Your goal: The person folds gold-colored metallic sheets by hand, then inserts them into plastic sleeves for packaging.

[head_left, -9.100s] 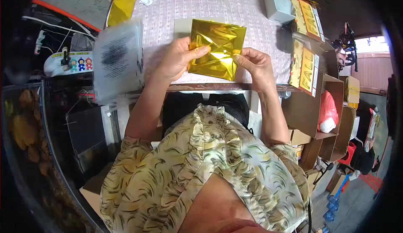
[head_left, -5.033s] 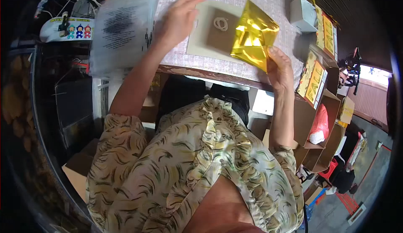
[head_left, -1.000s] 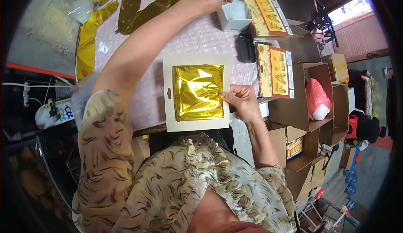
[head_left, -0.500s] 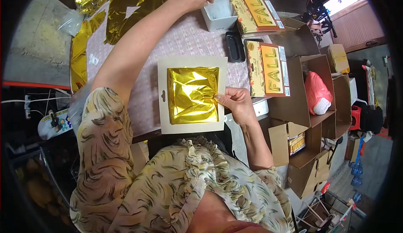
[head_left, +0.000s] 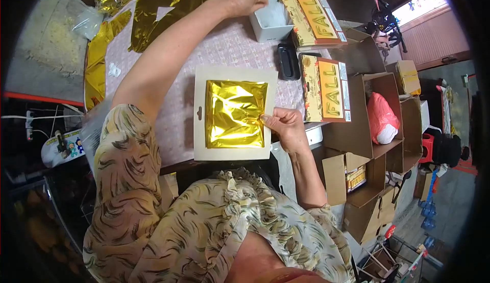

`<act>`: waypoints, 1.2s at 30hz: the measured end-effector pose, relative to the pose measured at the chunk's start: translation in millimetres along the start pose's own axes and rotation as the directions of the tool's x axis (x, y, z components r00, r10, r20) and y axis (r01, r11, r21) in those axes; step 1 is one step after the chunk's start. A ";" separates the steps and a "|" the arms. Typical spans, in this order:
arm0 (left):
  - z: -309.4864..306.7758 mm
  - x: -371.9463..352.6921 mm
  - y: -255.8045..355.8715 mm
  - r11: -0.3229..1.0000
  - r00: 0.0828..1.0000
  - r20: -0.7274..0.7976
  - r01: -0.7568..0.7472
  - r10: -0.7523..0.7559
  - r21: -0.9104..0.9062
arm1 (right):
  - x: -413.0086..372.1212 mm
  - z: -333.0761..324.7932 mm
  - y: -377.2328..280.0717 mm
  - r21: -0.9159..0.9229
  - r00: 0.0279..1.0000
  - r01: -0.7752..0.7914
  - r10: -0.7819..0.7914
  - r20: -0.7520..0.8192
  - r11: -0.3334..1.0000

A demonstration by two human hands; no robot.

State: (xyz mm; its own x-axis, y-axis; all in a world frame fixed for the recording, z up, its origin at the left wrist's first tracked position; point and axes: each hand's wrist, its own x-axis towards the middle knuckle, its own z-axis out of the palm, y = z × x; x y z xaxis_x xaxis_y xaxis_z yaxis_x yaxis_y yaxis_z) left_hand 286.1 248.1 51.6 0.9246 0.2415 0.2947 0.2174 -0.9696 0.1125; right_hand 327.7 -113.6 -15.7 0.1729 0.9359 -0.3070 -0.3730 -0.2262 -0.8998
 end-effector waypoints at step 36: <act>-172.4 -507.5 114.1 0.609 0.596 -0.139 0.746 -0.791 -0.268 | 5.2 34.2 23.7 -0.146 0.986 0.018 0.006 0.164 0.989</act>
State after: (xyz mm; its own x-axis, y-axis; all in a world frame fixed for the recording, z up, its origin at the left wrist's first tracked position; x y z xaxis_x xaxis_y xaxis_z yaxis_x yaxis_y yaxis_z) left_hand -212.3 21.8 78.5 0.3352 0.9165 0.2184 0.7386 -0.3996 0.5429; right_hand 288.6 -104.9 -28.0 0.0186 0.9661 -0.2574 -0.2326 -0.2462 -0.9409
